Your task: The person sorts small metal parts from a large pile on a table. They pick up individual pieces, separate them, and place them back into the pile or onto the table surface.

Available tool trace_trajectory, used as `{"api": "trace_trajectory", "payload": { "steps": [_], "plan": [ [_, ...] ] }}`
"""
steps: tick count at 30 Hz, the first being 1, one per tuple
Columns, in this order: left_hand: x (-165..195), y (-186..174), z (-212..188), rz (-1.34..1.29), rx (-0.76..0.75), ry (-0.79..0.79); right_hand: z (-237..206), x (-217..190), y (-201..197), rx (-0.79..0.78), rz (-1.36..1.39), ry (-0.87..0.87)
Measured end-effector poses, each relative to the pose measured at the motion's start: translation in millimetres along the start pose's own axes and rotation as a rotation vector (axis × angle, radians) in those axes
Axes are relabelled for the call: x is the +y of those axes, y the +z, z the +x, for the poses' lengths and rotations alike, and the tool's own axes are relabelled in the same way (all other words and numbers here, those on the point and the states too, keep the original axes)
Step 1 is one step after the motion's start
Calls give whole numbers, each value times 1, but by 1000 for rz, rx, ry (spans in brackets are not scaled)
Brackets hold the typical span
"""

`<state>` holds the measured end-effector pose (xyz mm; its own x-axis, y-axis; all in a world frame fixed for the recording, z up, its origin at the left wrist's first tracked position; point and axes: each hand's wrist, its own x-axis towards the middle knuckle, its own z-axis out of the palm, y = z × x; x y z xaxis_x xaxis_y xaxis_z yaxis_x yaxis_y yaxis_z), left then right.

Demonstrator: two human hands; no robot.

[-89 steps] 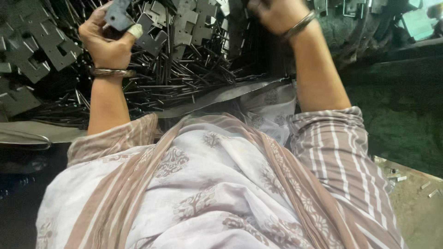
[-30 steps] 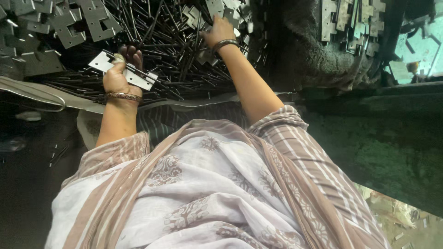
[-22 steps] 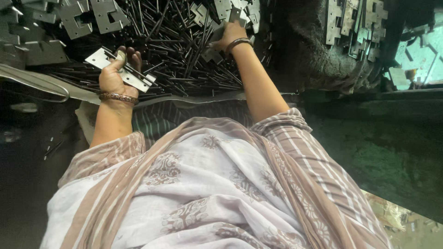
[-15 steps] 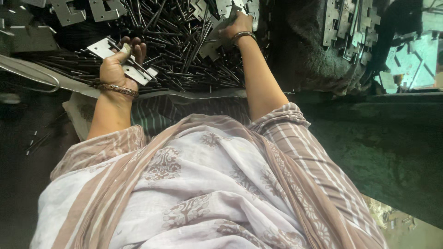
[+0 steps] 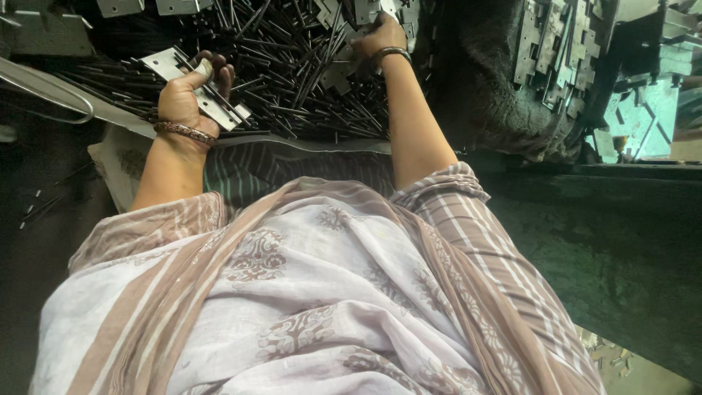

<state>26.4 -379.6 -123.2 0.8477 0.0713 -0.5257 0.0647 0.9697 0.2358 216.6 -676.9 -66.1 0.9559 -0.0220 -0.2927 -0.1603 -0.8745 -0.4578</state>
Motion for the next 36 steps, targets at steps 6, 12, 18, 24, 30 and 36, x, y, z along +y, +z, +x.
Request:
{"api": "trace_trajectory", "payload": {
  "steps": [6,12,18,24,30,36],
  "plan": [
    [4,4,5,12,-11,-12,7,-15,8,113,-177,-55],
    [19,3,7,20,-7,-12,15,-26,5,155,-230,-100],
    [36,0,6,40,-12,-20,17,-21,4,24,208,-41],
    [30,3,4,107,-37,61,-18,0,-6,428,238,-549],
    [19,18,1,141,-131,-44,-65,25,-40,335,167,-877],
    [22,29,10,90,-188,-166,-99,25,-12,31,617,-712]
  ]
}}
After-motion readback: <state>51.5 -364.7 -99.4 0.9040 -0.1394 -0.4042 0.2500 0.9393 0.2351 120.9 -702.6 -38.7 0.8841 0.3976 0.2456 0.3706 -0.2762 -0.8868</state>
